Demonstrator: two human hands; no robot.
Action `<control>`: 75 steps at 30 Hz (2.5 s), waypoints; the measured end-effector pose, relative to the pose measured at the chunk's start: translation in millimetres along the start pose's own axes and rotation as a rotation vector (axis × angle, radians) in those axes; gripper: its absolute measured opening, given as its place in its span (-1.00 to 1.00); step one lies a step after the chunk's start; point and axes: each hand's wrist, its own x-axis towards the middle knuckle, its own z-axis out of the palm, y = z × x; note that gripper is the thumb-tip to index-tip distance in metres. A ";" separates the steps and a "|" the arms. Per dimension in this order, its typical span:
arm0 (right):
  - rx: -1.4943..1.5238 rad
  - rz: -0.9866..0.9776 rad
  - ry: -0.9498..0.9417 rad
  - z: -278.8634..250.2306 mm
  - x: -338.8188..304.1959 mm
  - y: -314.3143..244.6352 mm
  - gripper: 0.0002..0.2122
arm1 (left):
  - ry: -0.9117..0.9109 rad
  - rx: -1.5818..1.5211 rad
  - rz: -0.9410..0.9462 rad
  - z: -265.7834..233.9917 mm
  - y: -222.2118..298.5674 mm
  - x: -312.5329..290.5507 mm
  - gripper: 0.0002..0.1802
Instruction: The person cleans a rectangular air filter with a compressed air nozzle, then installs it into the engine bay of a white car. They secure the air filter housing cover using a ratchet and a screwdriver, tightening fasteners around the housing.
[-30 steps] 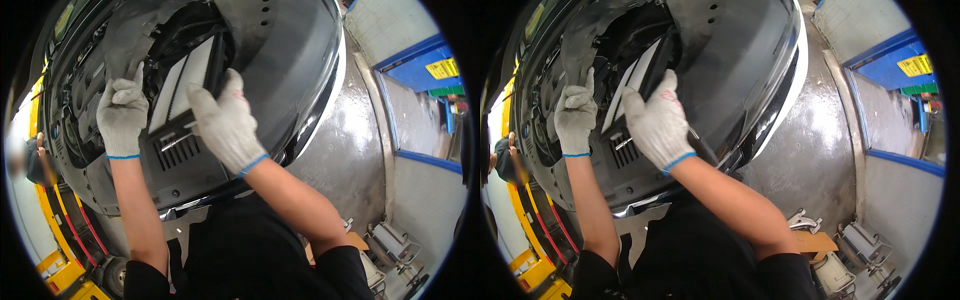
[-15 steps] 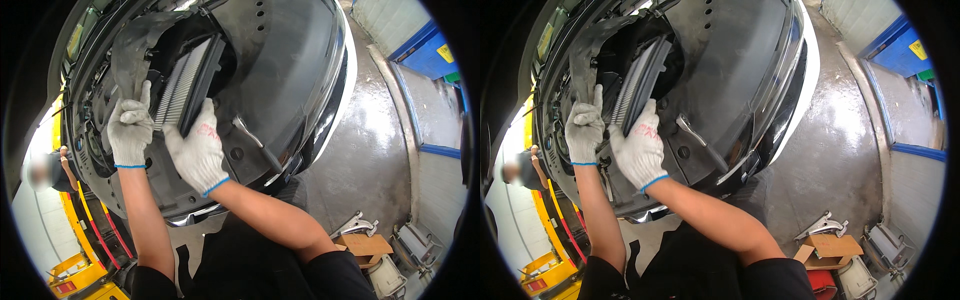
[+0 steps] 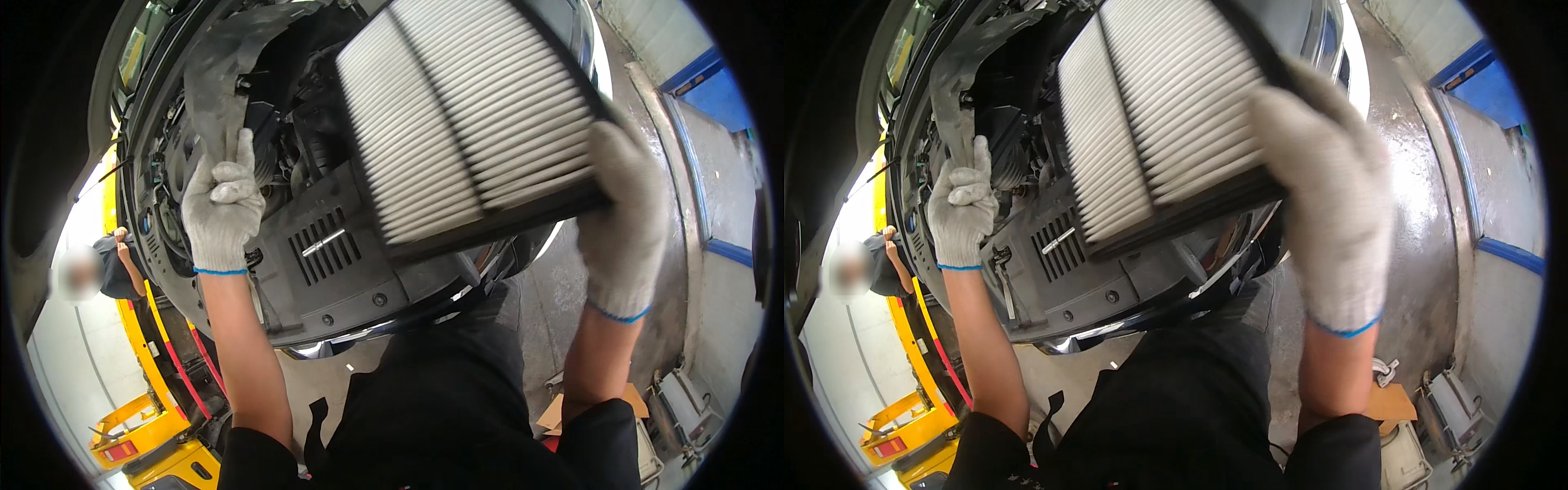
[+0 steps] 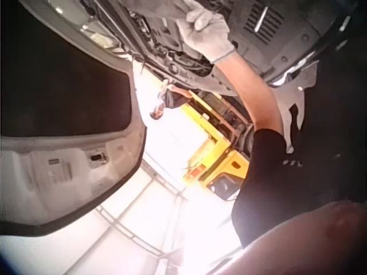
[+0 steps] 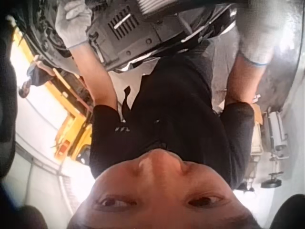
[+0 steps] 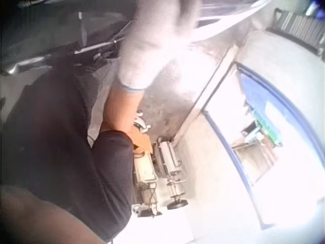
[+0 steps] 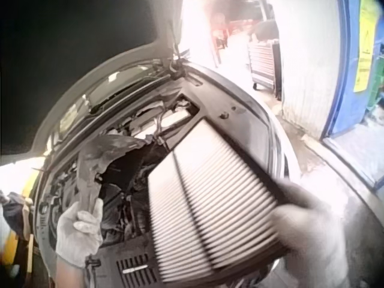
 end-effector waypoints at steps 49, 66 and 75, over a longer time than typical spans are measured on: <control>-1.071 -0.221 -0.540 198.7 228.7 148.2 -0.57 | 0.040 -0.178 0.133 0.1 -22.1 -7.9 -0.30; -1.657 -0.310 -0.516 236.5 211.7 195.7 -0.63 | 0.116 -0.282 0.108 -1.4 -42.5 -5.4 -0.82; -1.821 -0.277 -0.674 238.0 204.5 197.2 -0.63 | 0.206 -0.211 0.147 -3.9 -57.4 12.8 -0.64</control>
